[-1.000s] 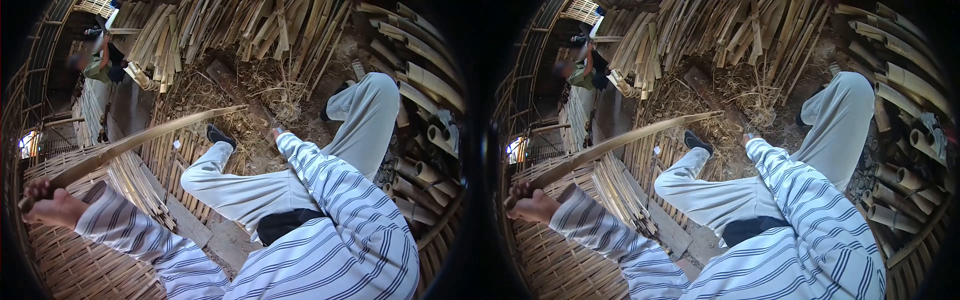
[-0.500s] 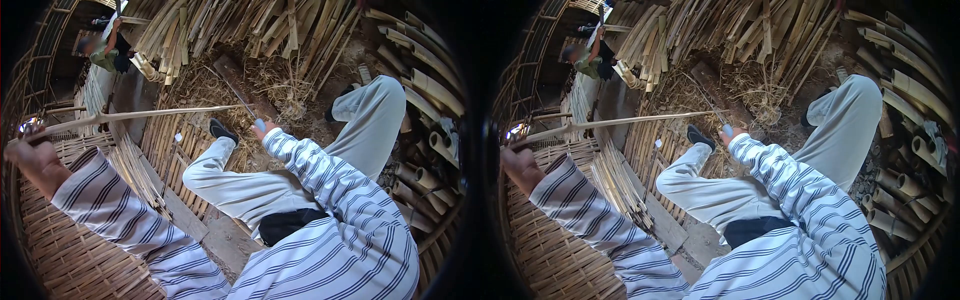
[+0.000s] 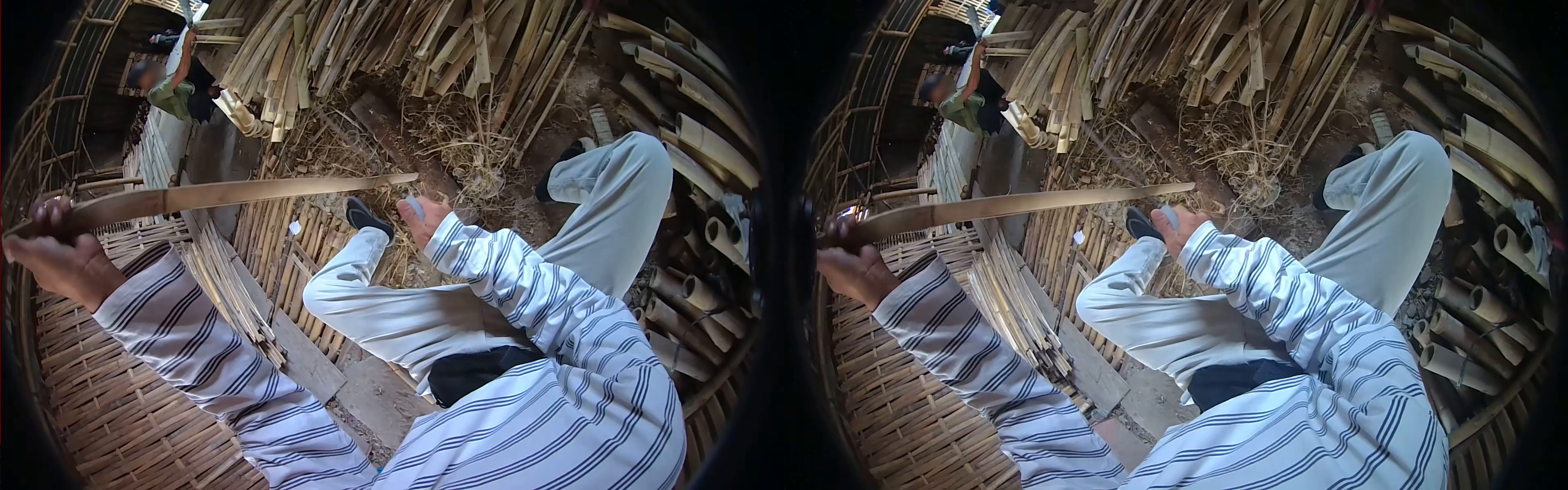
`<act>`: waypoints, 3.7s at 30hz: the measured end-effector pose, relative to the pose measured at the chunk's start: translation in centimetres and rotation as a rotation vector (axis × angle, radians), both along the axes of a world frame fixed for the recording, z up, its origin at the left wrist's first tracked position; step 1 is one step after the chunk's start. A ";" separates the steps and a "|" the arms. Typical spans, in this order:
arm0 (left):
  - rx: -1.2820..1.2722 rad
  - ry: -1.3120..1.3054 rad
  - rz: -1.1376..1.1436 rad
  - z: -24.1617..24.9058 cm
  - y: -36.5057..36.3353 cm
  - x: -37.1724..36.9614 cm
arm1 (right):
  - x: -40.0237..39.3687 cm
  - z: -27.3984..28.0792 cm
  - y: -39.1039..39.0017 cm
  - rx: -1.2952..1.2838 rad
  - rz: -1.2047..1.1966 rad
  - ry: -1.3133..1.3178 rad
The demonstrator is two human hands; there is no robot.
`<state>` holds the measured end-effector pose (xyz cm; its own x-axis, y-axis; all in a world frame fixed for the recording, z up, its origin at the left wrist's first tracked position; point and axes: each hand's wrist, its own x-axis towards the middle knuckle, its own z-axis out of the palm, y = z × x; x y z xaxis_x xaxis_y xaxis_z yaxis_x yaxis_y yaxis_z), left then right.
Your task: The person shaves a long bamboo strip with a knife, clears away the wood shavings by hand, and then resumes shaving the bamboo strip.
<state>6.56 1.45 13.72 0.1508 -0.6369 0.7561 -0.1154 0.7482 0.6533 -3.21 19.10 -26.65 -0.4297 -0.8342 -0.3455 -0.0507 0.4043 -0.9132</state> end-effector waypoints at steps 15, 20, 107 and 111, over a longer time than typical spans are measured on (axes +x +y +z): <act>-0.146 0.136 0.073 -0.4 -1.7 1.5 | 3.7 -12.1 1.2 0.687 0.088 -0.166; -0.113 0.112 0.085 -0.4 -3.8 4.7 | 4.2 -15.3 0.0 0.625 -0.096 -0.399; 0.465 -0.051 -0.410 -24.9 -3.6 -22.3 | -27.1 8.2 4.5 -0.787 -0.674 -0.629; 0.330 -0.201 -0.098 -26.1 -11.7 -15.0 | -29.0 7.3 5.5 -0.726 -0.576 -0.712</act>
